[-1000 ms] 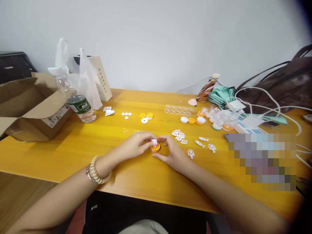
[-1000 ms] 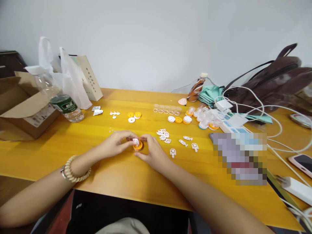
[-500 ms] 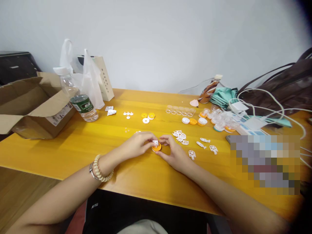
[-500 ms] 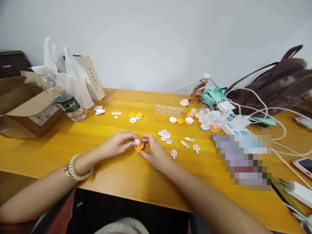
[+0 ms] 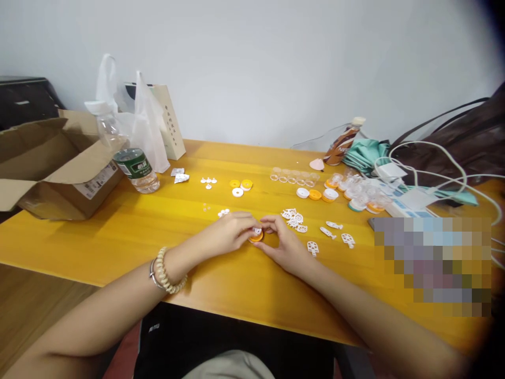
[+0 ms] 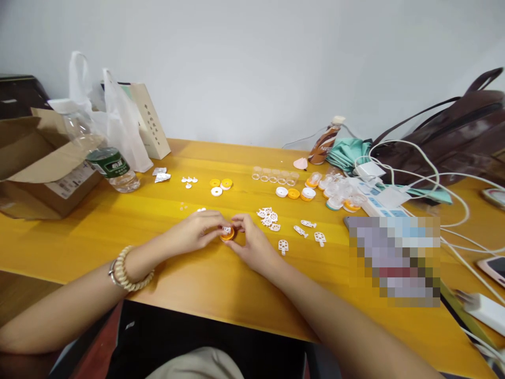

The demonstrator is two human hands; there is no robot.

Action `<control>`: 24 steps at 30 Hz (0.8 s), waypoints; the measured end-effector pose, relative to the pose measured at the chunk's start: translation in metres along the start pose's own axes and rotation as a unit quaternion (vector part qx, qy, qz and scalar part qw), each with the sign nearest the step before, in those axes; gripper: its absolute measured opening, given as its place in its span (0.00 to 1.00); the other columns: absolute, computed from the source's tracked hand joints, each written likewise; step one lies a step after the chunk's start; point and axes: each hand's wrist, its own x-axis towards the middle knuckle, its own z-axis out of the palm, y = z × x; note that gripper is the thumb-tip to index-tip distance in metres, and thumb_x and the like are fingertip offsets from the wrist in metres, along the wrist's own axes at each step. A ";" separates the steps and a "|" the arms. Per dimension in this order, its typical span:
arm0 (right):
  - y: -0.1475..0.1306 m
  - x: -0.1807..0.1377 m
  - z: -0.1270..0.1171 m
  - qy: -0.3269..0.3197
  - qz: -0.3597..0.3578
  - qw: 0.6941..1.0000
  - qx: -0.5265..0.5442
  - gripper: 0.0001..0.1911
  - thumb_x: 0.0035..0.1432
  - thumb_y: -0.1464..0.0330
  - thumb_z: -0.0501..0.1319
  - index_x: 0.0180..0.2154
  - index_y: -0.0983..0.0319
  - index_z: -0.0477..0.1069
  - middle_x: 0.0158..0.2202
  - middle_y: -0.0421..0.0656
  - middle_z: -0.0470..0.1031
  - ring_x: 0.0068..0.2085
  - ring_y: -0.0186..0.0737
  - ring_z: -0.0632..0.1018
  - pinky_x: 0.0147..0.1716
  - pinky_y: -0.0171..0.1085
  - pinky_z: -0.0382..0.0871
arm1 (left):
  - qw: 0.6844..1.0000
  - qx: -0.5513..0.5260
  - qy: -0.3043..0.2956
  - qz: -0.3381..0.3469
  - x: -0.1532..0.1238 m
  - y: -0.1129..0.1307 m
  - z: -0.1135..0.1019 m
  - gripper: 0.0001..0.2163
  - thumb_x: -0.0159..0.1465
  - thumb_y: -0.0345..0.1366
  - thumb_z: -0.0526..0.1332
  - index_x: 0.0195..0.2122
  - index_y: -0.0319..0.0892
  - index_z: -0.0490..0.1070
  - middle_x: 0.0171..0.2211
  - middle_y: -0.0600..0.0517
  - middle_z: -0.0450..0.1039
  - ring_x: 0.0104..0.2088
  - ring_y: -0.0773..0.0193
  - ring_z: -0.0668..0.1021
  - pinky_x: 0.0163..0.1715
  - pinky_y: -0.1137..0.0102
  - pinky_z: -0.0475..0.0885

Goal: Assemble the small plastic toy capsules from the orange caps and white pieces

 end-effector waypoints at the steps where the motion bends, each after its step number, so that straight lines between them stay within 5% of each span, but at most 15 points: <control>1: -0.001 0.000 0.000 0.004 -0.002 1.000 -0.004 0.19 0.52 0.68 0.62 0.44 0.58 0.56 0.40 0.44 0.72 0.42 0.40 0.75 0.45 0.46 0.70 | 1.000 0.001 -0.001 0.000 0.000 0.000 0.000 0.09 0.64 0.31 0.53 0.40 0.41 0.72 0.34 0.49 0.73 0.36 0.65 0.74 0.40 0.70 0.67; 11: -0.001 0.005 -0.004 0.003 -0.028 0.996 -0.088 0.07 0.52 0.67 0.63 0.35 0.59 0.68 0.32 0.42 0.71 0.36 0.41 0.73 0.37 0.42 0.70 | 1.000 -0.019 0.010 -0.002 -0.004 0.002 0.001 0.12 0.65 0.36 0.54 0.47 0.43 0.70 0.36 0.49 0.72 0.37 0.64 0.74 0.41 0.69 0.68; 15: -0.003 0.003 -0.005 0.013 -0.006 1.000 -0.023 0.10 0.51 0.68 0.62 0.37 0.59 0.66 0.33 0.41 0.72 0.34 0.38 0.74 0.36 0.40 0.71 | 0.990 -0.062 0.119 -0.047 0.003 -0.004 -0.001 0.15 0.63 0.40 0.57 0.49 0.42 0.69 0.41 0.47 0.72 0.42 0.62 0.74 0.44 0.67 0.69; 18: -0.005 0.001 -0.004 -0.003 0.015 0.999 0.045 0.10 0.51 0.68 0.61 0.37 0.59 0.64 0.34 0.41 0.72 0.34 0.36 0.75 0.37 0.38 0.71 | 0.984 -0.025 0.159 -0.074 0.031 -0.018 -0.008 0.13 0.63 0.39 0.56 0.46 0.39 0.69 0.44 0.45 0.72 0.42 0.61 0.75 0.45 0.65 0.69; 21: -0.006 0.000 -0.003 -0.007 0.032 0.996 0.083 0.12 0.50 0.67 0.62 0.37 0.59 0.62 0.33 0.40 0.71 0.34 0.35 0.74 0.35 0.37 0.71 | 0.991 0.059 0.089 -0.082 0.078 -0.035 -0.013 0.17 0.62 0.36 0.55 0.51 0.35 0.65 0.50 0.42 0.69 0.47 0.59 0.73 0.49 0.64 0.68; 24: -0.006 -0.001 -0.003 -0.016 0.040 0.994 0.098 0.13 0.50 0.67 0.62 0.37 0.59 0.60 0.33 0.40 0.71 0.32 0.34 0.74 0.34 0.37 0.71 | 0.989 0.080 0.086 -0.090 0.127 -0.052 -0.007 0.21 0.62 0.29 0.52 0.57 0.31 0.58 0.57 0.38 0.61 0.57 0.56 0.65 0.57 0.63 0.59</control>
